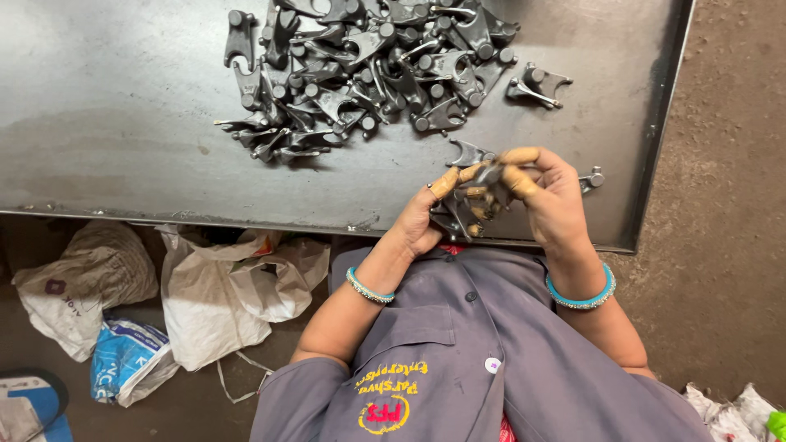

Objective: The person picks cast metal fork-shaped parts one at a time from a pile on a metal table, turns each part over in both hands to check it, and sets it aside, occasionally placing parts into a white sack beside the table.

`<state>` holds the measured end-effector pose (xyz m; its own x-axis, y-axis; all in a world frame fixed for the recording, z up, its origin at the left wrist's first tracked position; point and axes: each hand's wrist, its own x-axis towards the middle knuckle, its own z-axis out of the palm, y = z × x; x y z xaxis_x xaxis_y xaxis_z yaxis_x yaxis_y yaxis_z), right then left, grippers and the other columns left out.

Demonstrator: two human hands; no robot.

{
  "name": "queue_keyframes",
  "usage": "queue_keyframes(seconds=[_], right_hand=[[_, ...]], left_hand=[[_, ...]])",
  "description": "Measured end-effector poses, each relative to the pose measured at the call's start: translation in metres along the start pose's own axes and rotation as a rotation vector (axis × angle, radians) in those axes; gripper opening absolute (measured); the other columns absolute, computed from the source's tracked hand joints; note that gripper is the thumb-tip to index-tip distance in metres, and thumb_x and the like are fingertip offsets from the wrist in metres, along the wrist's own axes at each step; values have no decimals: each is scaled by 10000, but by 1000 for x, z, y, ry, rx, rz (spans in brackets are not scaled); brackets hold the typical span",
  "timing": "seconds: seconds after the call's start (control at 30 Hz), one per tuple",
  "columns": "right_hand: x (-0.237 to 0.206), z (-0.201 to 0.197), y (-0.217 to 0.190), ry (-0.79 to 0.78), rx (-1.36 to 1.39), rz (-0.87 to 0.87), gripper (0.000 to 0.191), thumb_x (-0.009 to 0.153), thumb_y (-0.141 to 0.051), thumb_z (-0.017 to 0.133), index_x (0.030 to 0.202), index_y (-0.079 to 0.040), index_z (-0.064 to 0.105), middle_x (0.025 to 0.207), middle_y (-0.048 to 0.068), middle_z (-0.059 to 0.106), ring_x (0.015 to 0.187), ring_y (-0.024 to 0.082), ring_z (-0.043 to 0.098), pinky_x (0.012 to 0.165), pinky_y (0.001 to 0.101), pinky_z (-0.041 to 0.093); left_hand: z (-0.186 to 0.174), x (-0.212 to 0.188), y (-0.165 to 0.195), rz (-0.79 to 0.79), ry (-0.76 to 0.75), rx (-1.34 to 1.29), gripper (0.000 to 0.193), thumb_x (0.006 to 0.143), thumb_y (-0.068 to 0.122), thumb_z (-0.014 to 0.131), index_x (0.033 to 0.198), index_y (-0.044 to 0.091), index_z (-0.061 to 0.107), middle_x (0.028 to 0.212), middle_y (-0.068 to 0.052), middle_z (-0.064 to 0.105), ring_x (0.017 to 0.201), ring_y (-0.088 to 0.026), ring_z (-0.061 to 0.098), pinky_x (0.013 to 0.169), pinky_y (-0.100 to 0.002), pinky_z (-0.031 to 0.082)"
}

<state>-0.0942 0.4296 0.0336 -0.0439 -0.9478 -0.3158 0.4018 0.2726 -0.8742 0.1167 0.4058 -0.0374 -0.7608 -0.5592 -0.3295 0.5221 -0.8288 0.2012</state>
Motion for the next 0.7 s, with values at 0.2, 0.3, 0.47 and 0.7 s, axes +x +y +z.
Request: queue_keyframes(seconds=[0.2,0.3,0.47,0.7], right_hand=[[13,17,-16,137,-514,-259,171,982,-39,808,1101,15,697,1044,64,736,927,102,679,837,241,555],[26,22,-21,91,-852,-378,345,897,-84,865,1169,10,674,1102,88,724,943,150,698,838,276,570],[28,37,-4,61,-1363,-631,546,717,-107,938,1170,-16,647,1072,125,692,955,309,626,834,401,544],[29,15,15,204,-1045,-330,512,747,-122,957,1135,-33,636,1047,97,681,904,170,690,779,305,583]], left_hand=[[-7,-7,0,-31,-84,-155,535,1114,442,566,1381,-20,607,1272,-207,684,1073,-337,697,852,-492,592],[-15,-11,-2,-69,-89,-278,501,1094,390,548,1380,-17,611,1280,-216,676,1084,-369,693,852,-525,583],[-27,-14,-3,-3,-107,-337,509,1066,371,561,1315,-69,616,1304,-268,668,1099,-392,686,891,-526,578],[-32,-14,-3,26,-46,-310,539,1043,397,578,1292,-80,615,1290,-259,661,1152,-399,675,1006,-528,563]])
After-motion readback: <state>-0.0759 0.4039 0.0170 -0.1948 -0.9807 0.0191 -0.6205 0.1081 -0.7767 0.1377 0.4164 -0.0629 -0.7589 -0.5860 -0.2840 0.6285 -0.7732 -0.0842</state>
